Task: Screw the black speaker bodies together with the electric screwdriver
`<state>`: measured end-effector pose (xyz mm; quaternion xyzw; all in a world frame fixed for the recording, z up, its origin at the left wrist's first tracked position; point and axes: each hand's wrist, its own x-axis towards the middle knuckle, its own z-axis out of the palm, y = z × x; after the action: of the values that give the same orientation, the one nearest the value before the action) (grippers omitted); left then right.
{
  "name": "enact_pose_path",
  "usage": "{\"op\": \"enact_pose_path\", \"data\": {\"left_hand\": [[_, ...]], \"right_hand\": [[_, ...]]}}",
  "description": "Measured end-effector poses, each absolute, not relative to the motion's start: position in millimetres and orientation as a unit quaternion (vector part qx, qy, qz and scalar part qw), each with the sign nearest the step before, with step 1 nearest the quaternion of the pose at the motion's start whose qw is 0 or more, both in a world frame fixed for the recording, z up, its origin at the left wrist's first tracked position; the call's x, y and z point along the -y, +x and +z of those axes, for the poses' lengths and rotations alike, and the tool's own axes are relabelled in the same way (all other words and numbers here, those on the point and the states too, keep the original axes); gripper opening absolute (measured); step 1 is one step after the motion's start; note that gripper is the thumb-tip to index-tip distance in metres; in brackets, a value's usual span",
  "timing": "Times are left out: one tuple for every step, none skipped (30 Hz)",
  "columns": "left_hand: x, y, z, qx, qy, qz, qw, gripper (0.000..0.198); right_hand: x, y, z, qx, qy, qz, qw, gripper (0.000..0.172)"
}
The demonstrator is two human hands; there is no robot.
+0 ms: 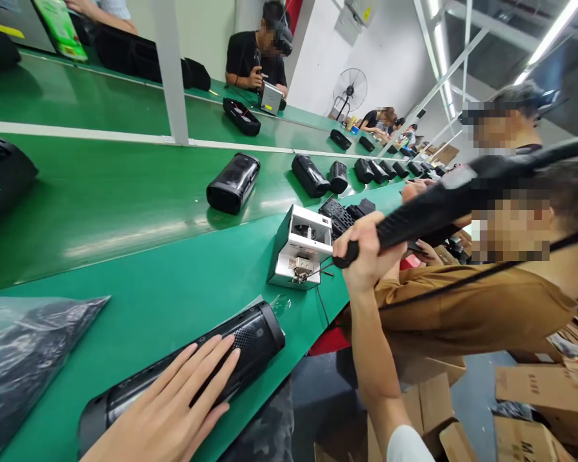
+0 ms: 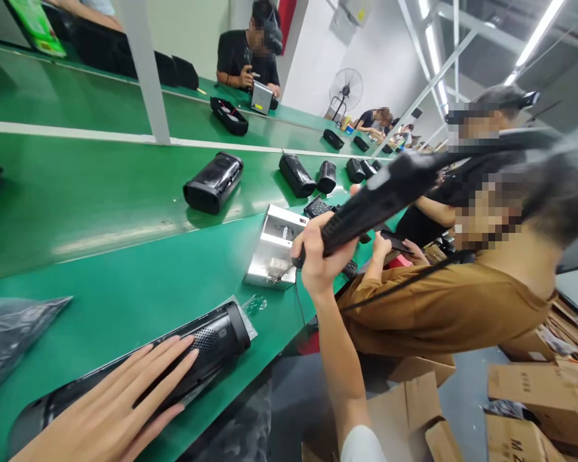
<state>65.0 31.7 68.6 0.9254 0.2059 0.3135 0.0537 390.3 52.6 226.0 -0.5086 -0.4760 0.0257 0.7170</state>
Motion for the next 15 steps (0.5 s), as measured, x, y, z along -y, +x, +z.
{"op": "enact_pose_path", "data": {"left_hand": [[-31.6, 65.2, 68.2, -0.203, 0.925, 0.316, 0.053, 0.068], [-31.4, 65.5, 68.1, -0.201, 0.925, 0.319, 0.053, 0.068], [-31.0, 65.8, 68.3, -0.201, 0.924, 0.322, 0.052, 0.068], [-30.6, 66.0, 68.8, -0.202, 0.922, 0.325, 0.05, 0.068], [-30.1, 66.0, 69.3, -0.202, 0.922, 0.327, 0.047, 0.068], [-29.6, 65.9, 69.8, -0.201, 0.922, 0.327, 0.044, 0.068], [-29.1, 65.7, 70.0, -0.199, 0.923, 0.328, 0.039, 0.068], [-28.7, 65.4, 69.9, -0.198, 0.923, 0.327, 0.033, 0.069], [-28.2, 65.0, 69.5, -0.198, 0.924, 0.325, 0.027, 0.068], [-27.8, 64.7, 69.0, -0.199, 0.927, 0.318, 0.021, 0.068], [-27.5, 64.5, 68.5, -0.199, 0.929, 0.311, 0.016, 0.068], [-27.2, 64.4, 68.0, -0.199, 0.932, 0.302, 0.013, 0.067], [-26.9, 64.5, 67.8, -0.197, 0.935, 0.294, 0.012, 0.066], [-26.6, 64.8, 68.0, -0.196, 0.937, 0.289, 0.013, 0.065], [-26.4, 65.1, 68.5, -0.196, 0.937, 0.289, 0.014, 0.064]], "right_hand": [[-62.4, 393.9, 219.5, 0.472, -0.485, 0.002, 0.736, 0.034], [-71.3, 395.7, 212.7, 0.472, -0.466, -0.016, 0.748, 0.037], [-78.5, 396.0, 206.1, 0.473, -0.457, -0.025, 0.753, 0.041], [-83.6, 395.1, 200.2, 0.477, -0.459, -0.021, 0.749, 0.044], [-86.2, 393.6, 195.4, 0.479, -0.467, -0.012, 0.744, 0.046], [-86.2, 391.9, 191.9, 0.478, -0.473, 0.001, 0.74, 0.048], [-84.0, 390.0, 189.8, 0.477, -0.479, 0.021, 0.737, 0.05], [-79.7, 388.0, 189.4, 0.475, -0.484, 0.044, 0.734, 0.051], [-73.8, 385.8, 190.8, 0.474, -0.488, 0.064, 0.73, 0.05], [-66.6, 383.1, 194.2, 0.472, -0.491, 0.079, 0.727, 0.049], [-58.6, 379.6, 199.6, 0.47, -0.494, 0.084, 0.727, 0.044], [-50.4, 375.2, 206.7, 0.469, -0.491, 0.082, 0.729, 0.036], [-42.3, 369.8, 215.4, 0.474, -0.482, 0.076, 0.733, 0.027], [-35.0, 363.3, 224.7, 0.486, -0.469, 0.074, 0.734, 0.022], [-29.0, 355.8, 234.0, 0.501, -0.461, 0.082, 0.728, 0.028]]}}
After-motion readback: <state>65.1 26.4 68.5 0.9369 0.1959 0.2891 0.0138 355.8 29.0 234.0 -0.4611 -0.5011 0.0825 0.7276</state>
